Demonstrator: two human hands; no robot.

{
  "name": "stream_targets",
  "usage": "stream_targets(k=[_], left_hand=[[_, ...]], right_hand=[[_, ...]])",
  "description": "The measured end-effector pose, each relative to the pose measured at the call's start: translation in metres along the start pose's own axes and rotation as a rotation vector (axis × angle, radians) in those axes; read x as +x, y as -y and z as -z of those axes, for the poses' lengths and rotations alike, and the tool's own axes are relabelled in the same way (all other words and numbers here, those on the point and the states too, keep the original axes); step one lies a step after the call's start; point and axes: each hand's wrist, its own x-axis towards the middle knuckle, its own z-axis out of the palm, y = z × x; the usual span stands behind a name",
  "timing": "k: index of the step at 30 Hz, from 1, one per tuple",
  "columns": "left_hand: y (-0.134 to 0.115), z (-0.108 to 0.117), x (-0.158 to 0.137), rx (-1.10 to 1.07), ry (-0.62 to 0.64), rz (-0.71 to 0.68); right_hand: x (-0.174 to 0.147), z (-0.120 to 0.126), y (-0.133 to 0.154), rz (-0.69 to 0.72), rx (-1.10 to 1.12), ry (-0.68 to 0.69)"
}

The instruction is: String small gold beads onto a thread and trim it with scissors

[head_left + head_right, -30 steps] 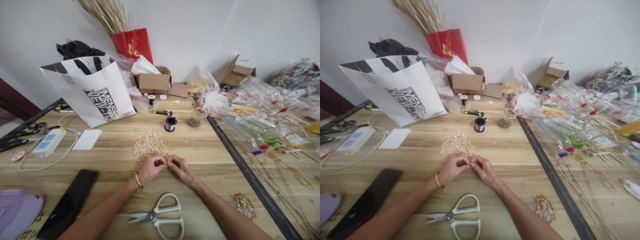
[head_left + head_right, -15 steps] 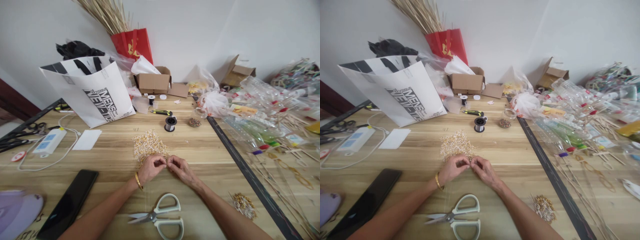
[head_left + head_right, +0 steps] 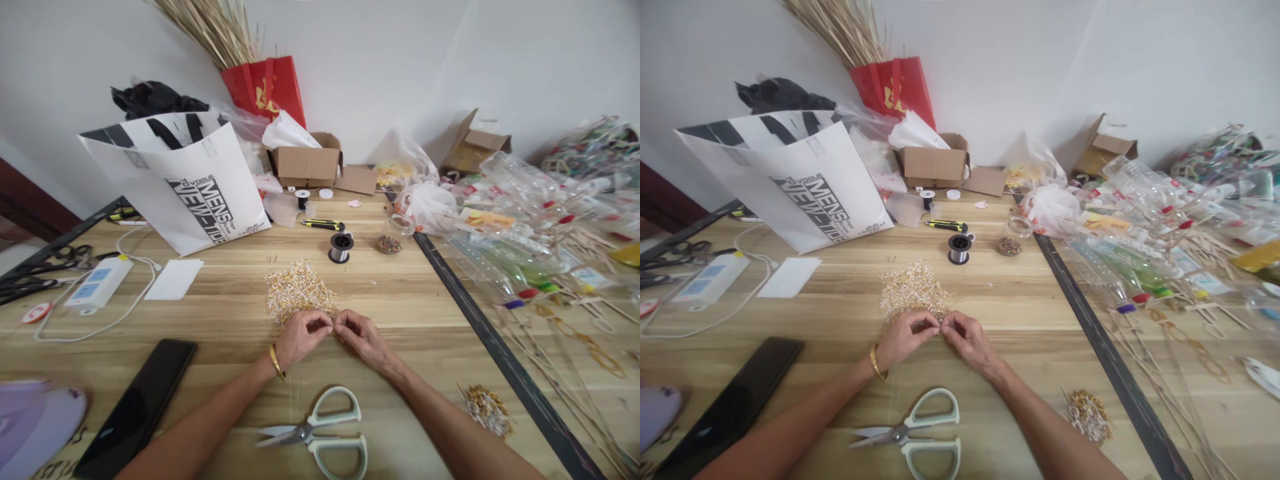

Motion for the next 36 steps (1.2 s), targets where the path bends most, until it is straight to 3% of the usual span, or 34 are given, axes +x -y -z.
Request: stream_targets(k=[14,23,36], left_hand=[[0.001,0.002,0.001,-0.107,-0.01,0.012],[0.011,-0.005,0.0,-0.39,0.041,0.129],[0.006,-0.003,-0.002,-0.254,-0.01,0.092]], right_hand=[[0.001,-0.001,-0.007,-0.017,0.011,-0.053],[0.001,-0.002,-0.007,-0.017,-0.009,-0.076],[0.0,-0.001,-0.004,-0.002,-0.079,-0.088]])
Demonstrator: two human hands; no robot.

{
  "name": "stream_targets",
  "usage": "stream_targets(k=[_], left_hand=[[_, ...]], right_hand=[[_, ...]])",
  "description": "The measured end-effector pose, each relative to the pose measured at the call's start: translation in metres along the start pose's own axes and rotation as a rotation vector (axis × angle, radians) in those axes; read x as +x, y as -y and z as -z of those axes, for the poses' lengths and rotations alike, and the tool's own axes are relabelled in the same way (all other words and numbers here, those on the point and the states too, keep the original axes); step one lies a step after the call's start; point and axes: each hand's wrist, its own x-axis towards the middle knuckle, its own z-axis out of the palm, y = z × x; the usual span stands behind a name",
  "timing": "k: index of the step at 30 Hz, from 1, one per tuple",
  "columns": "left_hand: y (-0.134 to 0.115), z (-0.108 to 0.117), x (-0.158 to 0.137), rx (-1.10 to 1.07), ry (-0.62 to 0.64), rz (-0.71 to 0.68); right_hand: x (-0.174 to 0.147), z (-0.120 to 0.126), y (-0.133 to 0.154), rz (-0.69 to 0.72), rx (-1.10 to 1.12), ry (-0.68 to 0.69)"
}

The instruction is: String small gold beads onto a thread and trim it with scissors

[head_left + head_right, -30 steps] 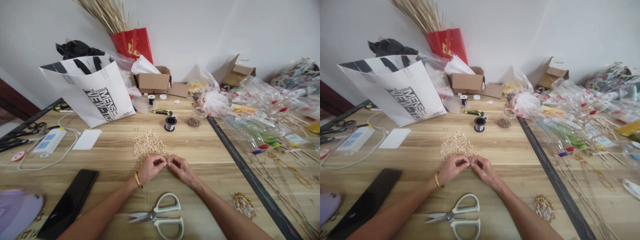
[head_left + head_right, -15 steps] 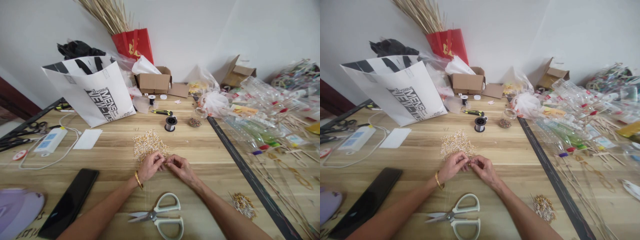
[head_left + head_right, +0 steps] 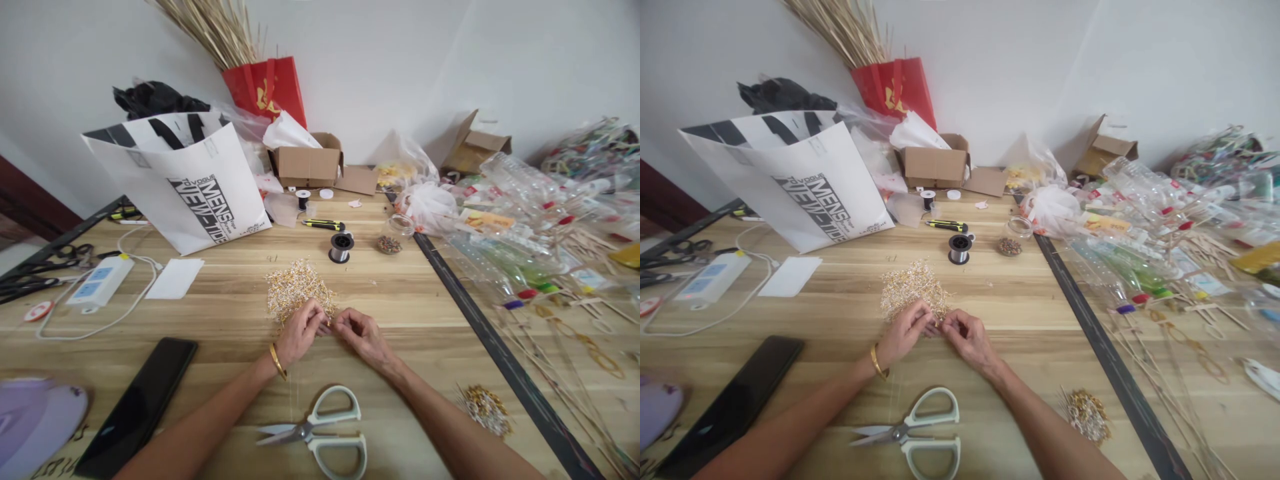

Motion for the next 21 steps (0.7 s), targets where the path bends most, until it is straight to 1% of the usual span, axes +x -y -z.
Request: stream_targets(k=[5,10,13,16,21], left_hand=[[0.002,0.0011,0.001,-0.056,0.01,0.013],[0.0028,0.0018,0.0026,-0.122,0.02,0.051],[0.0033,0.002,0.0034,-0.148,0.027,0.079],[0.0043,0.0018,0.0041,-0.149,0.023,0.078],[0.0063,0.0019,0.005,-0.119,0.012,0.03]], right_hand=[[-0.0004,0.0011,0.0005,0.01,0.032,0.008],[0.0,0.0027,0.0011,0.003,0.115,0.029],[0.0003,0.0028,0.0039,0.025,0.175,0.033],[0.0002,0.0022,0.0073,0.053,0.223,0.029],[-0.0008,0.0001,0.0074,0.07,0.323,0.122]])
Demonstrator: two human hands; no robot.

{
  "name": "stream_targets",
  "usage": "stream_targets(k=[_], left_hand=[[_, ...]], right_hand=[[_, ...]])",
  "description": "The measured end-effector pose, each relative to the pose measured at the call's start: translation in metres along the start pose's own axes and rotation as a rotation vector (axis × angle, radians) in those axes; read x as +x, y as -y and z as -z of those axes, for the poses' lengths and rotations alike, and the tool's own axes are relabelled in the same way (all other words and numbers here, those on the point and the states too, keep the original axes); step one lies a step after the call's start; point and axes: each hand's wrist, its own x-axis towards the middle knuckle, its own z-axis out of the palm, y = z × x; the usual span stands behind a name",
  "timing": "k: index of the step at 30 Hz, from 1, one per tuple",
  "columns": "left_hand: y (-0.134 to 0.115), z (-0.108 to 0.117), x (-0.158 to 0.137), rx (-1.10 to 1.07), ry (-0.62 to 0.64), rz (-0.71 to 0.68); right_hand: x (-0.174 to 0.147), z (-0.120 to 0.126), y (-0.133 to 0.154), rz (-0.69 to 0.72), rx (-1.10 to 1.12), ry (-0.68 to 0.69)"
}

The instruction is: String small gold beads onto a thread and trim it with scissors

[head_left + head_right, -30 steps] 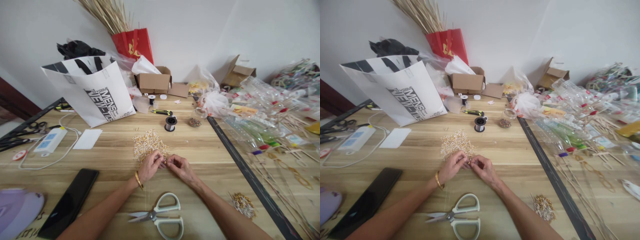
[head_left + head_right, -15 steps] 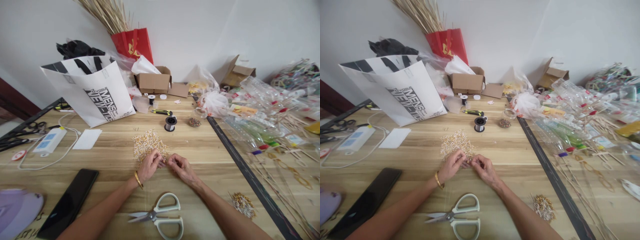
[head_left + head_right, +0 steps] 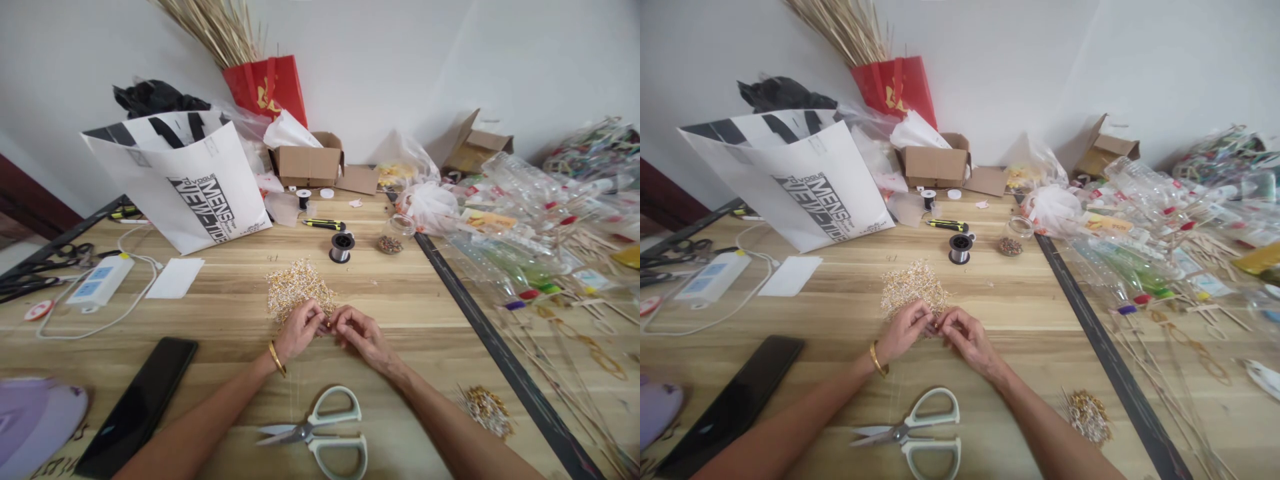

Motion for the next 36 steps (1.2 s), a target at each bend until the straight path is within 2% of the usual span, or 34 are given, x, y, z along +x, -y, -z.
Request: stream_targets(k=[7,12,17,25,36], left_hand=[[-0.003,0.0,-0.001,-0.003,-0.018,0.011],[-0.005,0.0,-0.001,0.005,0.006,0.02],[-0.005,0.0,0.0,0.068,-0.011,-0.04],[-0.004,-0.001,-0.003,0.03,-0.028,-0.019],[-0.008,0.001,-0.003,0.108,-0.035,-0.058]], right_hand=[[-0.002,0.0,-0.004,-0.019,0.018,0.032],[-0.002,0.0,0.0,0.029,-0.011,-0.031],[-0.002,-0.002,0.001,-0.015,0.032,0.018],[-0.001,-0.002,-0.006,-0.081,0.006,0.031],[-0.001,-0.002,-0.011,-0.082,-0.005,0.03]])
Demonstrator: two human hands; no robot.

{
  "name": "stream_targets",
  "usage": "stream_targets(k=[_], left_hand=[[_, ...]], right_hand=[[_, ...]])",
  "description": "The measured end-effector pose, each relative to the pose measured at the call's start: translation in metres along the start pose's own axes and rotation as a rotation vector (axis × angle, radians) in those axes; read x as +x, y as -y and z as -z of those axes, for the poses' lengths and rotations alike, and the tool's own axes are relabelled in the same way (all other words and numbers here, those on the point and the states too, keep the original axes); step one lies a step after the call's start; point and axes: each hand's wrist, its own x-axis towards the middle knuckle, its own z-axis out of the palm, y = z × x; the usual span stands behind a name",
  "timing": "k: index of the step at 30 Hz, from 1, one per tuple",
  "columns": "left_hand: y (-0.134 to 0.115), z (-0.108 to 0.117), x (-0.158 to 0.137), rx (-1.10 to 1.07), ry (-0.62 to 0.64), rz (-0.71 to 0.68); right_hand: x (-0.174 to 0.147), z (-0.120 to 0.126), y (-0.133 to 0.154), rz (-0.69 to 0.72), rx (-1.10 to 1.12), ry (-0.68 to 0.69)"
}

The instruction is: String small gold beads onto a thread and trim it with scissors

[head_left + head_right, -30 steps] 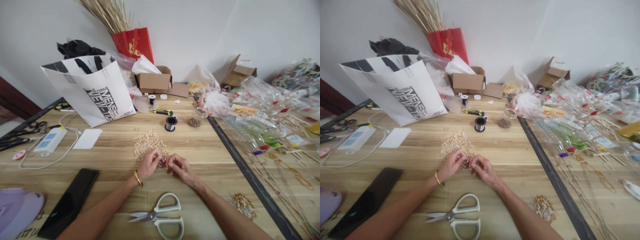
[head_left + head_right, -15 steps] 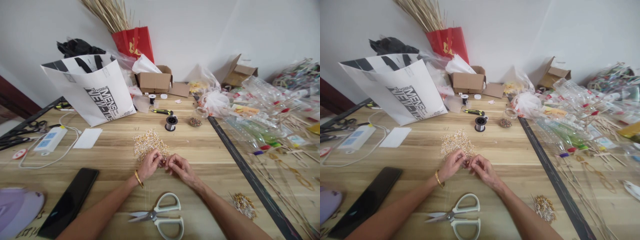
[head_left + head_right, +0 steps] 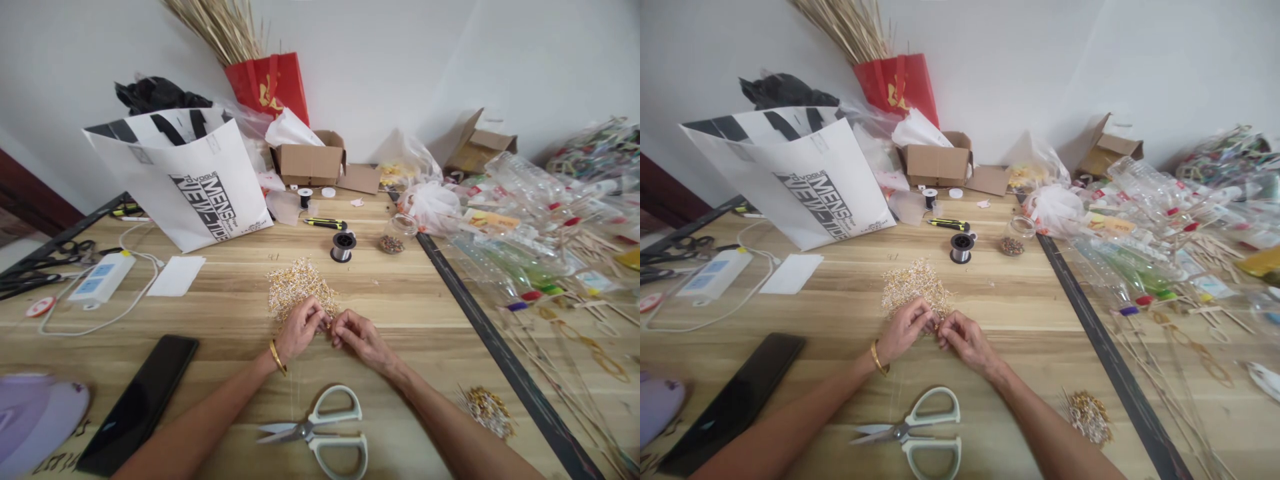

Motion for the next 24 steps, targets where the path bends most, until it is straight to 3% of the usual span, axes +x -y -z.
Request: stream_targets(k=[7,14,24], left_hand=[[0.0008,0.0029,0.0018,0.031,-0.055,-0.053],[-0.0026,0.0041,0.0039,-0.212,-0.019,0.105],[-0.0002,0.0028,0.004,-0.297,0.04,0.169]], right_hand=[[0.0007,0.0003,0.0051,-0.02,0.008,-0.038],[0.0015,0.0025,0.0029,-0.024,0.0,-0.066],[0.0009,0.0007,0.0041,-0.013,-0.073,-0.112]])
